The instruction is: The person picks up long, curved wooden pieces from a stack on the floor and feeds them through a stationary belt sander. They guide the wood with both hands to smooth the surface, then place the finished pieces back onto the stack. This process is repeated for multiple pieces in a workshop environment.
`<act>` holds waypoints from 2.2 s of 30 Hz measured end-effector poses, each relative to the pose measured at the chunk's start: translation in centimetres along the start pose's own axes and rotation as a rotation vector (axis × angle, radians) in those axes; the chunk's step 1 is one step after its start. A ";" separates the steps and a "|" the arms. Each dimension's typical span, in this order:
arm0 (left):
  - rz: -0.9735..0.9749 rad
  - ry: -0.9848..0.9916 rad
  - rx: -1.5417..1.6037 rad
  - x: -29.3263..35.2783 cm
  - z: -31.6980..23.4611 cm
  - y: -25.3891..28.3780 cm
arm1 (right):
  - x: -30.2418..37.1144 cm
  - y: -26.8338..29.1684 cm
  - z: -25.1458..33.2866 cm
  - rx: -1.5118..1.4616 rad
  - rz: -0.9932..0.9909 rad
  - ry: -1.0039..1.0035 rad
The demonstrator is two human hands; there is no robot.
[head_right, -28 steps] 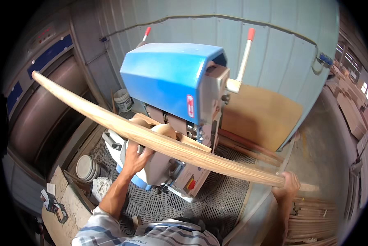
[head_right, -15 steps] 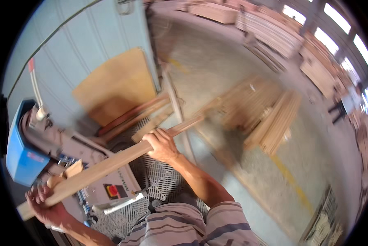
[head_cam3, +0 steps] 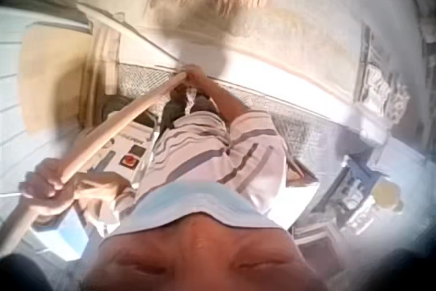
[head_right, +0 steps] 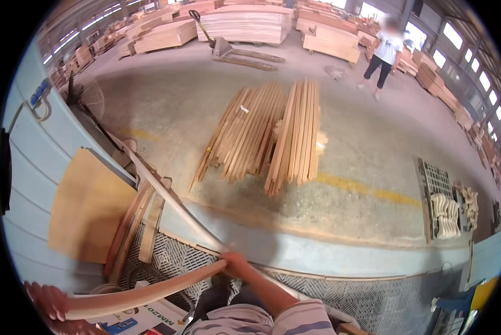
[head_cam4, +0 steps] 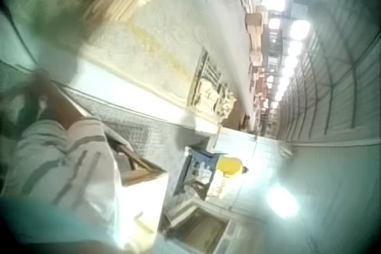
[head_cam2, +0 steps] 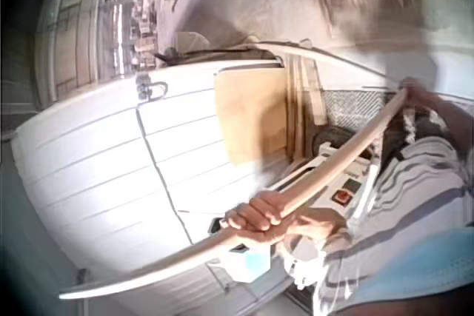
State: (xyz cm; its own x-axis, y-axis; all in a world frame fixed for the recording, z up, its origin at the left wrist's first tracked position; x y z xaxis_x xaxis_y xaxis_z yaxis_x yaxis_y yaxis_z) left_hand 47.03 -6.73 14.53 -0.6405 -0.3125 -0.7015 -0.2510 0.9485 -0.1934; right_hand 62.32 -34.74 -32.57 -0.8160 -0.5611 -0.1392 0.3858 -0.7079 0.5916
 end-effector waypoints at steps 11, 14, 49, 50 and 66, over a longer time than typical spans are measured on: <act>-0.045 0.313 0.518 -10.2 17.3 -5.2 | 9.8 3.7 -6.0 0.216 -0.378 -0.618; -0.259 0.493 0.420 -11.8 21.1 -5.4 | 11.5 2.5 -5.1 0.230 -0.377 -0.658; 0.240 1.452 -0.276 -10.1 99.9 -30.3 | -37.0 9.6 -25.4 -0.377 -0.284 -1.305; 0.282 1.493 -0.279 -9.5 101.7 -30.5 | -37.6 8.8 -26.6 -0.392 -0.305 -1.340; 0.584 1.509 -0.488 5.9 128.0 -23.3 | -45.6 -6.5 -44.1 -0.345 -0.388 -1.492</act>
State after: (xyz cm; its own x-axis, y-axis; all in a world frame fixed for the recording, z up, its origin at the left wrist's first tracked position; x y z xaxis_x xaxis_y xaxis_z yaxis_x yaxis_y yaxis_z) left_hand 142.01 -23.99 -72.90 -0.7218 0.0079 0.6920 0.2533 0.9336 0.2535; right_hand 115.99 -23.49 -65.03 -0.4764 0.4324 0.7656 -0.0329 -0.8789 0.4759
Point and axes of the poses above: each hand's wrist, its own x-axis away from the middle knuckle, its own y-axis out of the back of the hand, z = x × y, the point moved 4 cm from there along -x, towards the middle knuckle, and after that the axes turned 2 degrees about y, right-handed, at the moved point
